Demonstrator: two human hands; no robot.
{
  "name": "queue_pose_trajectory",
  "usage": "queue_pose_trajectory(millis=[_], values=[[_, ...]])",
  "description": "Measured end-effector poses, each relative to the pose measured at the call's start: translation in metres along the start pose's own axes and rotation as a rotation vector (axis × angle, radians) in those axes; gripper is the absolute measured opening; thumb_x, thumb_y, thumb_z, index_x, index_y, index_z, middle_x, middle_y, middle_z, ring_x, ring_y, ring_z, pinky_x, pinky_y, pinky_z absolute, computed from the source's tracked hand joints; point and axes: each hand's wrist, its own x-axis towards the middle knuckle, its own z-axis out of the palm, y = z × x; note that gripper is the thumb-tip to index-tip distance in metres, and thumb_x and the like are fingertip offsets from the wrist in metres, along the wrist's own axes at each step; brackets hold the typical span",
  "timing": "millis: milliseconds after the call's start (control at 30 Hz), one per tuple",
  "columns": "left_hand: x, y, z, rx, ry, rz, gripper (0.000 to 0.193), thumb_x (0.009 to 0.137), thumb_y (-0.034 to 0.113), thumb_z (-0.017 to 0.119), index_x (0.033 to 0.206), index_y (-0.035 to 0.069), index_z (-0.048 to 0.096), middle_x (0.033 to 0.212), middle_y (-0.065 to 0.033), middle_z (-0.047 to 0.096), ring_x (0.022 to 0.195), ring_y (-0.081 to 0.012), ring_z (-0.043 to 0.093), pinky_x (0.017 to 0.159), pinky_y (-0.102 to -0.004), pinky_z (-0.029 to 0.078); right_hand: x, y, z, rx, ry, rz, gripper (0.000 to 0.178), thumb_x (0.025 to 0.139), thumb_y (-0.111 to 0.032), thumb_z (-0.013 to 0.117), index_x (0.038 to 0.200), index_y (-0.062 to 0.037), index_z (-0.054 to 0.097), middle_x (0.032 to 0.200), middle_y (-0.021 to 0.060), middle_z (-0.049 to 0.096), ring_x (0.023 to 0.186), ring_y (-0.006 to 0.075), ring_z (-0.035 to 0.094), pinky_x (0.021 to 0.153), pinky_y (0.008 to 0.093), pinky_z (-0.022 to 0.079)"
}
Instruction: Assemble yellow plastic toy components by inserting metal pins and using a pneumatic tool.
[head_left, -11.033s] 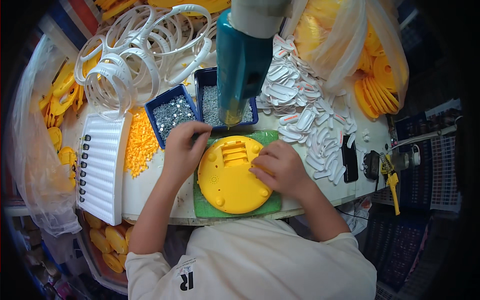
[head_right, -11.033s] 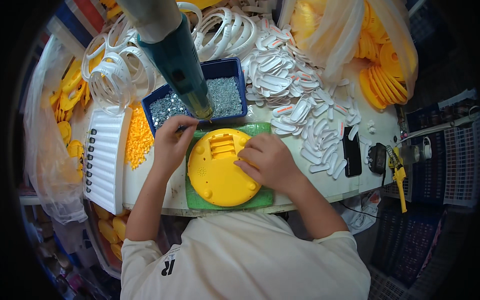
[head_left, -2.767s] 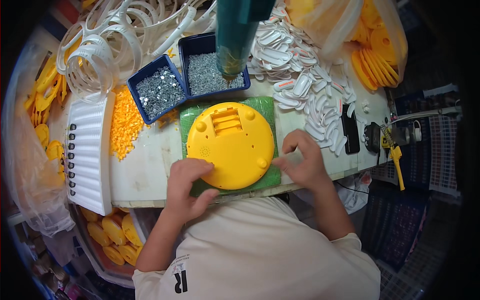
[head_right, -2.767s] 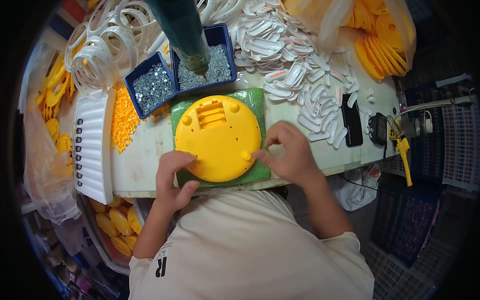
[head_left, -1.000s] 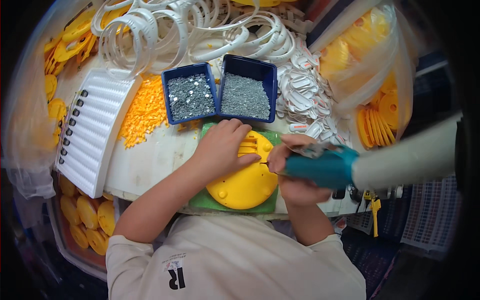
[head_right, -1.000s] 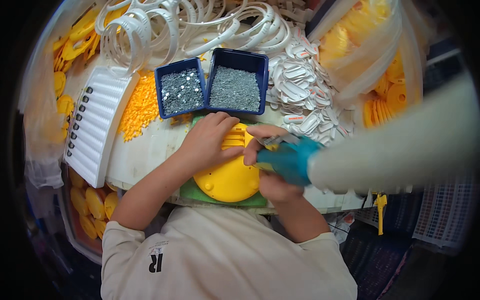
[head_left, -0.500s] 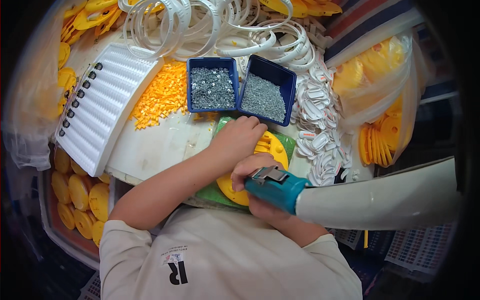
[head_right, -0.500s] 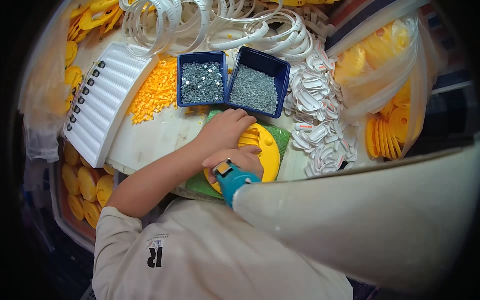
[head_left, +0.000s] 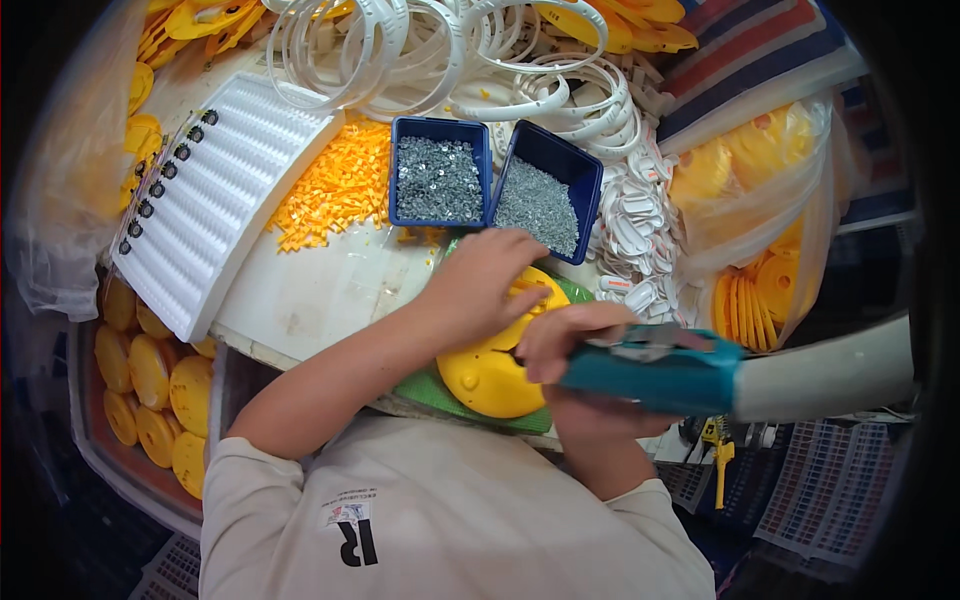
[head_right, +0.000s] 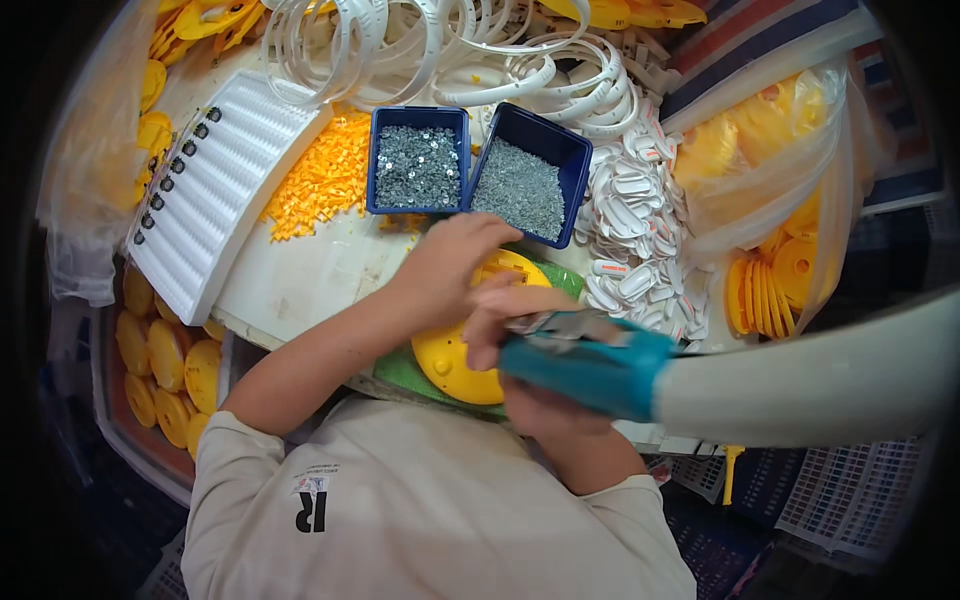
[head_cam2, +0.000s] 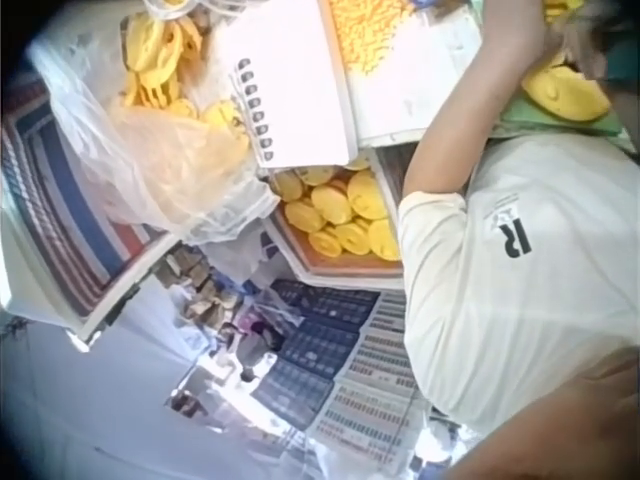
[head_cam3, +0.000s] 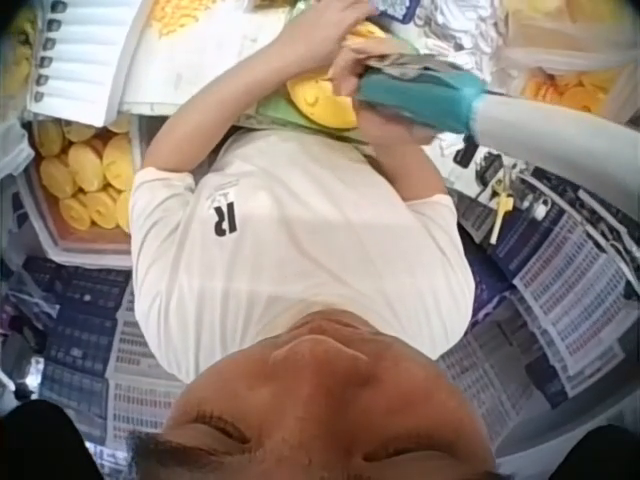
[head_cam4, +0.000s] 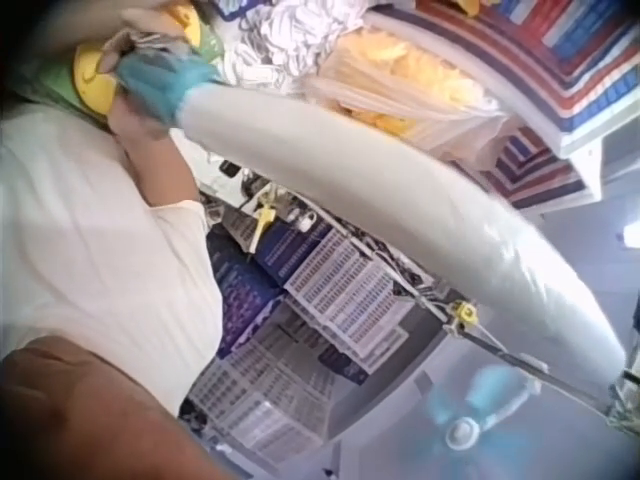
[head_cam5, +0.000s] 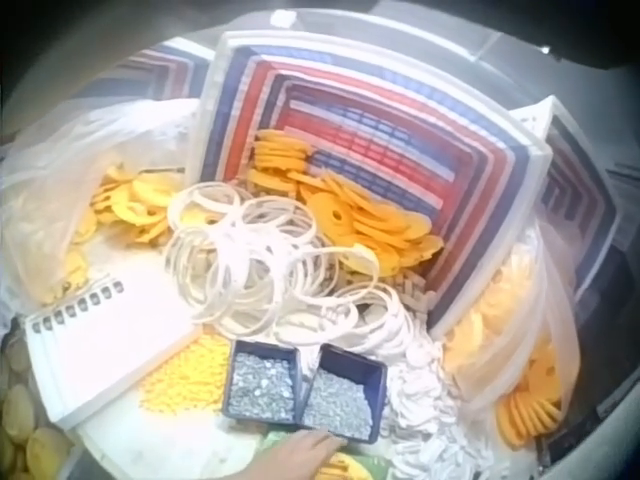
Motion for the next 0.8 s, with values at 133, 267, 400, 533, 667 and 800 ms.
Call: queue_pose_trajectory(millis=[133, 267, 400, 533, 667, 800], values=[[-0.021, -0.007, -0.032, -0.051, 0.16, -0.096, 0.011, 0.093, 0.015, 0.069, 0.097, 0.005, 0.069, 0.093, -0.011, 0.068, 0.091, -0.035, 0.065, 0.082, -0.0445, 0.05, 0.02, -0.011, -0.013, 0.026, 0.0, -0.156, 0.106, 0.088, -0.09, 0.042, 0.135, 0.0031, 0.057, 0.079, 0.0116, 0.063, 0.071, 0.0239, 0.06, 0.075, 0.04, 0.048], [-0.067, -0.015, -0.051, 0.036, -0.004, -0.306, 0.016, 0.093, 0.02, 0.073, 0.092, 0.005, 0.067, 0.093, -0.0118, 0.068, 0.089, -0.0354, 0.063, 0.081, -0.044, 0.049, 0.034, 0.007, -0.014, 0.063, 0.006, -0.157, 0.107, 0.089, -0.089, 0.039, 0.135, 0.006, 0.058, 0.081, 0.0142, 0.066, 0.072, 0.0244, 0.062, 0.075, 0.0399, 0.049], [-0.081, 0.009, -0.039, 0.001, 0.133, -0.281, 0.039, 0.085, 0.034, 0.083, 0.106, 0.005, 0.067, 0.103, -0.0128, 0.068, 0.099, -0.0348, 0.064, 0.089, -0.0474, 0.048, 0.049, 0.036, -0.01, 0.126, -0.05, -0.221, 0.108, 0.088, -0.088, 0.04, 0.136, 0.007, 0.058, 0.082, 0.0149, 0.066, 0.072, 0.0247, 0.062, 0.075, 0.0401, 0.05], [-0.078, 0.021, -0.027, 0.04, 0.168, -0.275, 0.057, 0.08, 0.033, 0.087, 0.125, 0.007, 0.061, 0.114, -0.0108, 0.068, 0.108, -0.0327, 0.064, 0.094, -0.0465, 0.045, 0.055, 0.046, -0.005, 0.209, -0.07, -0.07, 0.104, 0.088, -0.085, 0.041, 0.131, 0.0072, 0.059, 0.085, 0.017, 0.068, 0.074, 0.0266, 0.064, 0.077, 0.0394, 0.053], [-0.082, 0.019, -0.021, 0.032, 0.211, -0.33, 0.058, 0.078, 0.03, 0.088, 0.125, 0.008, 0.061, 0.114, -0.0095, 0.068, 0.108, -0.0317, 0.064, 0.093, -0.0459, 0.045, 0.05, 0.057, 0.002, 0.071, -0.041, 0.027, 0.091, 0.088, -0.078, 0.053, 0.117, 0.0089, 0.06, 0.083, 0.0184, 0.067, 0.074, 0.0267, 0.064, 0.074, 0.0396, 0.055], [-0.081, 0.017, -0.015, 0.023, 0.235, -0.32, 0.061, 0.075, 0.025, 0.087, 0.126, 0.01, 0.06, 0.111, -0.0077, 0.067, 0.107, -0.0304, 0.064, 0.093, -0.0453, 0.044, 0.047, 0.065, 0.004, -0.044, -0.052, -0.024, 0.098, 0.086, -0.084, 0.052, 0.112, 0.0096, 0.062, 0.08, 0.0154, 0.065, 0.071, 0.026, 0.064, 0.066, 0.0381, 0.054]])
